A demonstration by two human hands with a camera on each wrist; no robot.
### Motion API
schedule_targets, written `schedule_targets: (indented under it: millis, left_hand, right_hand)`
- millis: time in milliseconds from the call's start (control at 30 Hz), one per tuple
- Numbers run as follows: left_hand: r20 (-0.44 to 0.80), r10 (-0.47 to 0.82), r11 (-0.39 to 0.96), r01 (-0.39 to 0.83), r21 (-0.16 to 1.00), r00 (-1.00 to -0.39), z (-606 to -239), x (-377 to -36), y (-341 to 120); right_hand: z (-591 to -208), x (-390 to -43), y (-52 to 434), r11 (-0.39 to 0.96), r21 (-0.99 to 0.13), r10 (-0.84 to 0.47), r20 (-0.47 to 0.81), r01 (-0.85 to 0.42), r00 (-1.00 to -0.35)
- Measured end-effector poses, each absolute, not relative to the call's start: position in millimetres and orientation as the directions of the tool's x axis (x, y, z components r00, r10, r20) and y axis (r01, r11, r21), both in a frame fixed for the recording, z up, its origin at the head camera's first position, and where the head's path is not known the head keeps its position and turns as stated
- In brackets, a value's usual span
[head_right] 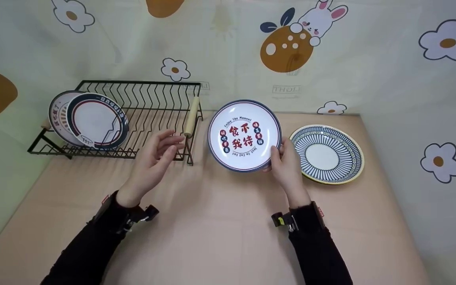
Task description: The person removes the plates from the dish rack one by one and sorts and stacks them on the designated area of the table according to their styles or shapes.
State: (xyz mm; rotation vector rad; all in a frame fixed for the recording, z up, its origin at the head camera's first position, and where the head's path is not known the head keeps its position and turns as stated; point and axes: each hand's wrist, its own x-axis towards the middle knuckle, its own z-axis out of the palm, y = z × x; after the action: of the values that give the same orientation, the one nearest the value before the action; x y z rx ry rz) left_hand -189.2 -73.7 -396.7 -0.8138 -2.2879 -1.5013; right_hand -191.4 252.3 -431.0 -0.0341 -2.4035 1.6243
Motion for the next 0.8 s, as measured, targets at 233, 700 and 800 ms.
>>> schedule_targets:
  millis: [233, 700, 800]
  left_hand:
    - [0.511, 0.306, 0.387, 0.595, 0.704, -0.804, -394.6, -189.8, -83.4]
    - [0.525, 0.245, 0.465, 0.574, 0.674, -0.815, -393.7, -198.1, -95.9]
    - [0.522, 0.238, 0.486, 0.566, 0.666, -0.819, -394.0, -199.8, -98.7]
  right_hand:
    - [-434.2, -194.9, 254.3, 0.392, -0.916, 0.143, 0.151, -0.084, -0.978]
    - [-437.8, -203.2, 255.4, 0.408, -0.912, 0.146, 0.014, 0.047, -0.989]
    - [-439.8, -204.5, 255.3, 0.411, -0.91, 0.142, 0.01, 0.05, -0.99]
